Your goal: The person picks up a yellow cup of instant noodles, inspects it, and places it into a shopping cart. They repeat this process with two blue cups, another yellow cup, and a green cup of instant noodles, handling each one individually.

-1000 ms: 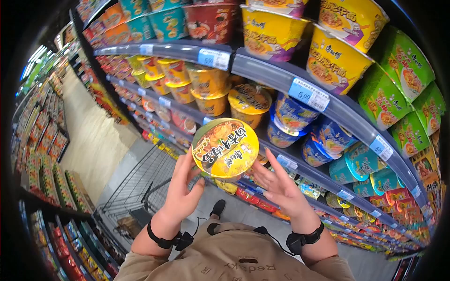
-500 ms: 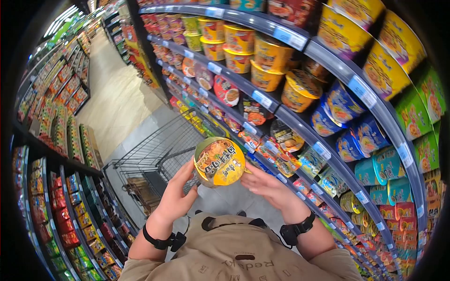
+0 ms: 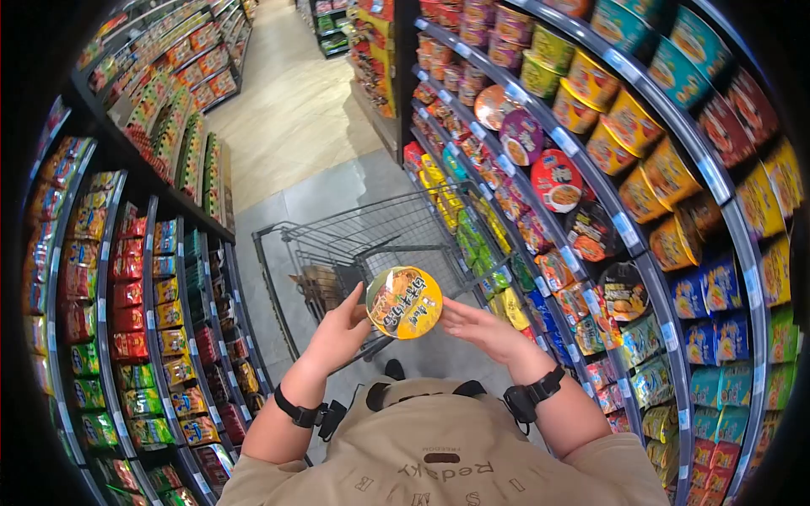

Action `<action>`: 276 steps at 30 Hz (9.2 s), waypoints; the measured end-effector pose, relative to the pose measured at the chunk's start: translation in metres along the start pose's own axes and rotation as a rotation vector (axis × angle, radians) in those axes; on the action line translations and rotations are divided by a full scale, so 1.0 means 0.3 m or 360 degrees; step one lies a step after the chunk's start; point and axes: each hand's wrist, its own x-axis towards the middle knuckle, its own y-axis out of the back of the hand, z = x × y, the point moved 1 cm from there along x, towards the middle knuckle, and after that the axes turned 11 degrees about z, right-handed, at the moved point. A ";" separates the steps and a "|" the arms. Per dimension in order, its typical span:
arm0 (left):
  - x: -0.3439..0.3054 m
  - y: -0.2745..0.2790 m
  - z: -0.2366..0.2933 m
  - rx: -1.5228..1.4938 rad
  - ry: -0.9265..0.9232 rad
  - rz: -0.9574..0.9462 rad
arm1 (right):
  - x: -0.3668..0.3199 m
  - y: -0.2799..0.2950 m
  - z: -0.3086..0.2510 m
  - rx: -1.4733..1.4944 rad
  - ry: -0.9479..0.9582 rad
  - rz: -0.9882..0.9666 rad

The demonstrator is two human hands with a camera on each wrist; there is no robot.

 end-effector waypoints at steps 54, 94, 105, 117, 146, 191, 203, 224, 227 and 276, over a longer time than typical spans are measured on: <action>0.591 -0.641 -1.288 -0.0924 0.2254 0.0289 | 1.227 0.574 1.030 -0.1428 -0.1245 0.0282; 0.381 -0.359 -0.199 -0.0140 0.0079 -0.0614 | -0.840 0.359 0.466 0.0569 0.0167 0.1913; 0.194 -0.997 0.234 -0.0119 -0.0197 -0.0954 | -1.539 0.383 0.618 0.0783 0.0673 0.2113; -0.048 -1.303 0.597 -0.0171 -0.0614 -0.1041 | -1.648 0.487 0.402 0.0599 0.0826 0.1757; 0.259 -1.669 1.294 -0.0879 -0.0927 -0.1556 | -1.353 0.720 -0.494 -0.0790 0.1267 0.2017; -0.399 -0.939 0.537 -0.0493 -0.0623 -0.0554 | -1.208 0.436 0.135 0.0080 0.0873 0.0469; -0.307 -0.430 0.261 -0.0478 -0.0407 -0.0017 | -0.646 0.142 0.063 -0.0187 0.0589 -0.0007; -0.065 0.212 -0.321 -0.0451 0.0123 0.0022 | 0.162 -0.312 0.131 -0.0421 -0.0080 -0.0142; -0.010 0.191 -0.428 -0.0511 0.0258 0.0036 | 0.235 -0.302 0.142 -0.0413 -0.0222 -0.0083; 0.467 -0.445 -1.101 -0.0159 0.1349 -0.0077 | 1.019 0.421 0.804 -0.0893 -0.1338 0.0236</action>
